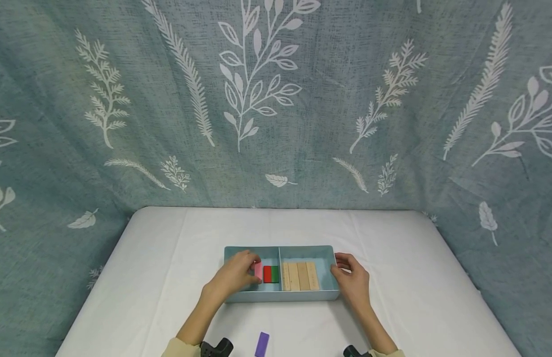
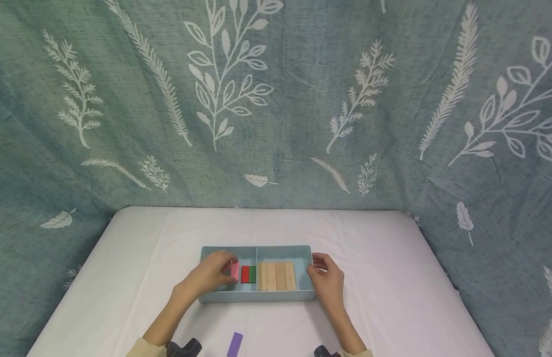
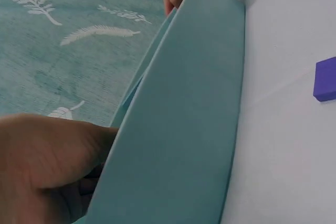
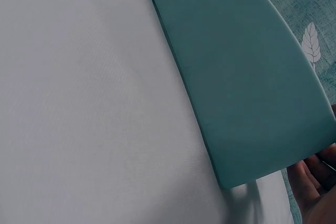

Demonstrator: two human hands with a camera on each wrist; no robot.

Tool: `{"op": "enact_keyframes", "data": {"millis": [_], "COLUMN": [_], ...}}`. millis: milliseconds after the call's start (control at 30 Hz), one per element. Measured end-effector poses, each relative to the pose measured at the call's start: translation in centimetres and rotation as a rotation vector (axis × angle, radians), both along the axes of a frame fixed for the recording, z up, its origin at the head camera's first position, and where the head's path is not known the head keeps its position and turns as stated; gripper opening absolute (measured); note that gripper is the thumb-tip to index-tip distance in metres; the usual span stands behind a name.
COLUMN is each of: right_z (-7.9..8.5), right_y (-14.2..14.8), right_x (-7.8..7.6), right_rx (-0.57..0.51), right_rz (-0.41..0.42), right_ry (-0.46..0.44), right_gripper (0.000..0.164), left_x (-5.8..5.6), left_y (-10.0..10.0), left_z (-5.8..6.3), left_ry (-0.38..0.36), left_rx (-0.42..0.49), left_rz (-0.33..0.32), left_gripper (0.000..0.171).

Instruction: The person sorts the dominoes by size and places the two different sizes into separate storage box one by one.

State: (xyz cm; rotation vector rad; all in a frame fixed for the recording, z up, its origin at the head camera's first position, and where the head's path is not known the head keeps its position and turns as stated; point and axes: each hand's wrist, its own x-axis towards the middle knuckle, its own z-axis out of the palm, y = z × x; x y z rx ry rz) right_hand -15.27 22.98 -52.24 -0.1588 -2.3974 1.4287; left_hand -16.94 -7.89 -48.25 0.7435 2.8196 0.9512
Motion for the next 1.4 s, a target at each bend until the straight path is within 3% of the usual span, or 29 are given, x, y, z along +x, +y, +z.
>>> {"op": "enact_keyframes", "data": {"millis": [500, 933, 1400], "right_z": [-0.1, -0.1, 0.1], "right_y": [0.1, 0.3, 0.3], "right_x": [0.0, 0.0, 0.2], "right_rx": [-0.016, -0.023, -0.027], "right_rz": [-0.008, -0.011, 0.012], "right_ry": [0.011, 0.011, -0.017], "right_gripper": [0.03, 0.03, 0.03], "left_x": [-1.6, -1.4, -0.9], "left_y": [1.5, 1.7, 1.5], "left_z": [-1.2, -1.6, -1.8], "left_ry": [-0.073, -0.118, -0.115], "left_rx": [-0.065, -0.056, -0.03], "left_rz": [0.014, 0.024, 0.041], "left_gripper": [0.037, 0.042, 0.046]}}
